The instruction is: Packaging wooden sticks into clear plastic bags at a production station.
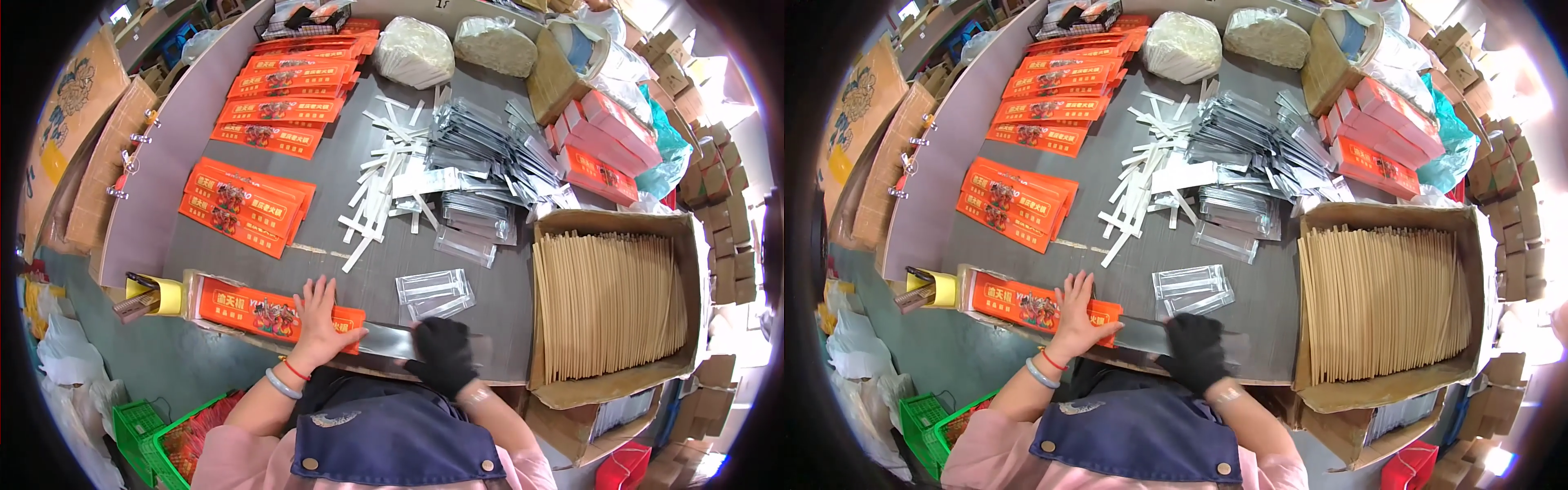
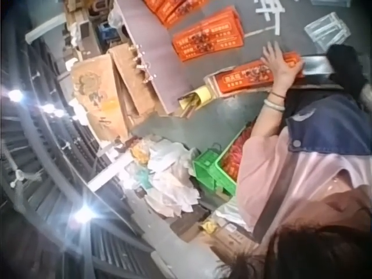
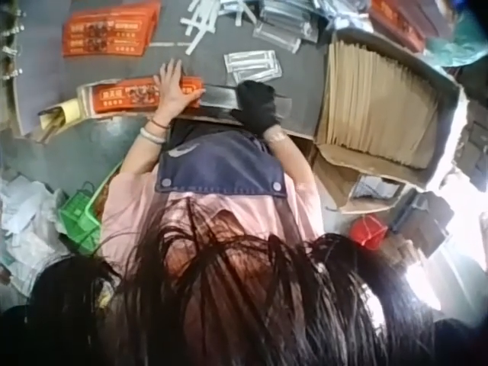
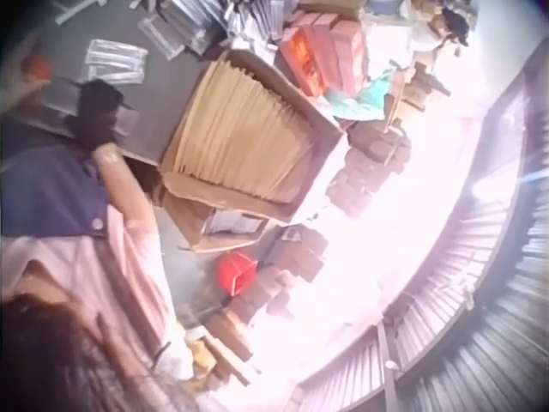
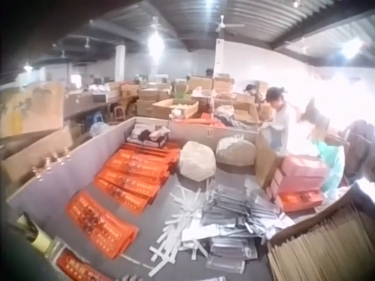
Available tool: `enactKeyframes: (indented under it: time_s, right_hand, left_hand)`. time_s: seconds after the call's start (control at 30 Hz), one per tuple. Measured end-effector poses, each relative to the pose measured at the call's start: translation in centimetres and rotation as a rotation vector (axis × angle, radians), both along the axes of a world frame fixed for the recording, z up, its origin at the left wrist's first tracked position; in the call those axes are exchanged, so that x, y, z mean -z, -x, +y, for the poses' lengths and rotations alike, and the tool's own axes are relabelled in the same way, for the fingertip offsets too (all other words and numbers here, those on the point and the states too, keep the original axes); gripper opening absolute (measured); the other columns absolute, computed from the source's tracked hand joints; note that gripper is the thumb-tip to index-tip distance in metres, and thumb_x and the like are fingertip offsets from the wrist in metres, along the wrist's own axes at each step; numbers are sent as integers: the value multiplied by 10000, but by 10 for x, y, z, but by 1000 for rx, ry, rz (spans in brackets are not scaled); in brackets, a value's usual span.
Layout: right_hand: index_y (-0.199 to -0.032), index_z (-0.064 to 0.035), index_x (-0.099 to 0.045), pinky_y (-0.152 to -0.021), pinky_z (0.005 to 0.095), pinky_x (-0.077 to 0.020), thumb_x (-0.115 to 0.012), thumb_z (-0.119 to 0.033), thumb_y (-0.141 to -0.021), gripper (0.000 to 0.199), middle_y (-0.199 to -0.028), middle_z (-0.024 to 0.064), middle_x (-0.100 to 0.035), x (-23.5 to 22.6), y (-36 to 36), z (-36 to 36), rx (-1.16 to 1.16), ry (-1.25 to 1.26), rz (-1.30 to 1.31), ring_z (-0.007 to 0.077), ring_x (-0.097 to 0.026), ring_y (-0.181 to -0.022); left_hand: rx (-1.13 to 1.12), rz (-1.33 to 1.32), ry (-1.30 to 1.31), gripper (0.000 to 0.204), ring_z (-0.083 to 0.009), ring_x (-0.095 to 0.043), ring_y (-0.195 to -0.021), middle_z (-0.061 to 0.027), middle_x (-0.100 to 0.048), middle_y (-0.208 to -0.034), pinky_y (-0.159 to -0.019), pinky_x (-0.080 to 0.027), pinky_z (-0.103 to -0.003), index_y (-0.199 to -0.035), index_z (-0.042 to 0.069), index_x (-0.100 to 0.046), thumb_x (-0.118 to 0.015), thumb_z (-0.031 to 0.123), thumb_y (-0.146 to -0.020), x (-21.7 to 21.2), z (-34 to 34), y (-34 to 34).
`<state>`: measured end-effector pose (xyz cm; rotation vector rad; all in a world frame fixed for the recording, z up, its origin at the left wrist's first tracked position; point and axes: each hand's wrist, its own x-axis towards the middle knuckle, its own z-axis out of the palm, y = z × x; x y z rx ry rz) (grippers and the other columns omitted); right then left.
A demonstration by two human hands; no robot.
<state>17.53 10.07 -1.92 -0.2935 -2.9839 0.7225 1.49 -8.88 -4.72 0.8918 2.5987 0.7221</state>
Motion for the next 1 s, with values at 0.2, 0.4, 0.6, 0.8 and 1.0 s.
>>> enactKeyframes:
  time_s: [0.2, 0.4, 0.6, 0.8, 1.0]
  right_hand:
    - [-1145, -83, -575, -847, 419, -423, -824, -377, -649, 628, -1025, 120, -609, 9, 21, -5, -17, 114, 267, 299, -579, -969]
    - [-1080, -49, -592, -852, 452, -425, -758, -282, -757, 431, -1004, 142, -598, 16, -97, 100, 864, -336, 185, 344, -562, -976]
    - [-961, -68, -549, -786, 456, -424, -636, -364, -855, 326, -931, 144, -575, 12, -133, 115, 978, -532, -332, 329, -553, -938]
    - [-867, -47, -571, -740, 470, -455, -634, -231, -861, 195, -883, 178, -588, 18, -129, 113, 965, -398, -265, 362, -563, -893]
    - [-904, -14, -577, -779, 473, -451, -594, -128, -871, 119, -903, 192, -586, 24, -137, 116, 1003, -323, -78, 384, -551, -898]
  left_hand:
    - [126, -3, -23, 750, -401, -368, -1320, -200, -447, -1386, -1094, -250, -557, -1335, 24, -482, -786, 354, -734, -12, 14, 18]
    - [36, 286, -74, 192, -330, -560, -878, -106, -577, -897, -748, -431, -451, -896, 73, -622, -738, 132, -756, 13, 70, 73]
    - [254, 238, -166, 122, -339, -564, -794, -110, -581, -819, -695, -452, -451, -813, 69, -598, -707, 103, -771, 9, 74, 64]
    - [381, 218, -250, 177, -317, -550, -892, -94, -581, -906, -738, -451, -433, -860, 87, -616, -731, 151, -743, -1, 116, 9]
    - [398, 201, -125, 308, -304, -543, -908, -76, -572, -920, -744, -435, -413, -919, 111, -633, -796, 202, -674, 5, 127, 11]
